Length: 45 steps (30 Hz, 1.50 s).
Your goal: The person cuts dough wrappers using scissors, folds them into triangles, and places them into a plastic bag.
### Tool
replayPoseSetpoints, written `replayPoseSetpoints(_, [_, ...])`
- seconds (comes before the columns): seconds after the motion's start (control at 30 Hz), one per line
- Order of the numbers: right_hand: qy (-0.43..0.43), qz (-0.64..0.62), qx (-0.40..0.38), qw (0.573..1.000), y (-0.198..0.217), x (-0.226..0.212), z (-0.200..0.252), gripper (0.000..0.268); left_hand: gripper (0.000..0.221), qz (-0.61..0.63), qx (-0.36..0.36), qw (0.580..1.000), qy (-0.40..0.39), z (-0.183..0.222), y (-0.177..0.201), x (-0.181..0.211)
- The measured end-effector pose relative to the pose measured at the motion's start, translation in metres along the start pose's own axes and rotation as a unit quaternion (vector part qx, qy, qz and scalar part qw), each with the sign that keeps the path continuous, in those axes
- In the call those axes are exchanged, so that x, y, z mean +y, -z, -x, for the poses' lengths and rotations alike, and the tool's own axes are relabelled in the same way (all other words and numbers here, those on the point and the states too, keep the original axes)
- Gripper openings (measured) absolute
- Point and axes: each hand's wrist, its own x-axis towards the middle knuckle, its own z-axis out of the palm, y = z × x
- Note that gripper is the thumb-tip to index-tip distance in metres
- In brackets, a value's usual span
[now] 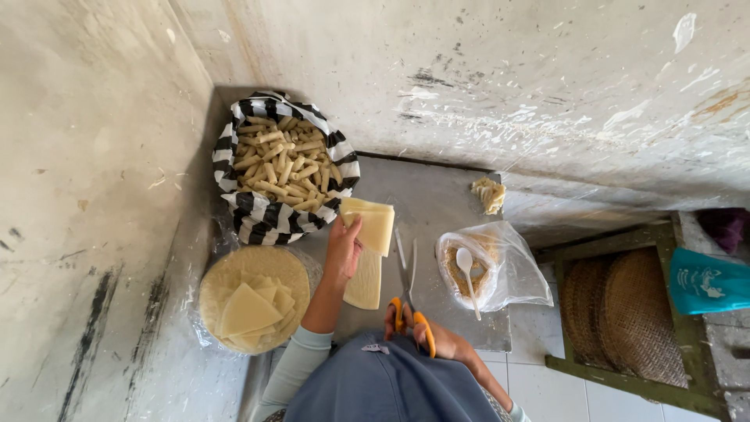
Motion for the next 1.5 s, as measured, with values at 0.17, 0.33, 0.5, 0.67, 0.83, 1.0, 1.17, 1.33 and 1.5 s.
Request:
replayPoseSetpoints(0.17, [-0.010, -0.020, -0.025, 0.999, 0.000, -0.013, 0.000, 0.112, 0.030, 0.226, -0.018, 0.970, -0.091, 0.027, -0.043, 0.045])
replayPoseSetpoints(0.33, [-0.011, 0.061, -0.043, 0.997, 0.002, -0.028, -0.002, 0.110, 0.025, 0.369, -0.028, 0.928, -0.047, 0.038, -0.055, 0.064])
replayPoseSetpoints(0.5, [-0.011, 0.077, -0.045, 0.996, -0.002, -0.042, -0.004, 0.102, 0.023, 0.395, -0.025, 0.918, -0.028, 0.050, -0.061, 0.069])
replayPoseSetpoints(0.67, [-0.001, 0.089, -0.042, 0.995, -0.003, -0.048, -0.002, 0.100, 0.026, 0.358, -0.027, 0.929, -0.088, 0.067, -0.075, 0.072])
replayPoseSetpoints(0.83, [0.024, 0.056, -0.026, 0.998, -0.002, -0.053, -0.007, 0.110, 0.031, 0.297, -0.070, 0.944, -0.125, 0.087, -0.094, 0.068])
replayPoseSetpoints(1.0, [0.073, 0.008, -0.010, 0.997, 0.002, -0.050, -0.006, 0.113, 0.032, 0.265, -0.067, 0.954, -0.123, 0.097, -0.106, 0.064])
replayPoseSetpoints(1.17, [0.087, -0.128, 0.037, 0.987, -0.007, -0.026, -0.004, 0.098, 0.033, 0.267, -0.060, 0.952, -0.139, 0.096, -0.104, 0.065])
replayPoseSetpoints(1.33, [0.081, -0.091, 0.010, 0.993, -0.010, -0.047, -0.001, 0.096, 0.035, 0.229, -0.080, 0.957, -0.159, 0.099, -0.101, 0.064])
replayPoseSetpoints(1.5, [0.098, -0.063, -0.041, 0.992, -0.010, -0.093, -0.005, 0.103, 0.037, 0.150, -0.095, 0.971, -0.163, 0.112, -0.102, 0.055])
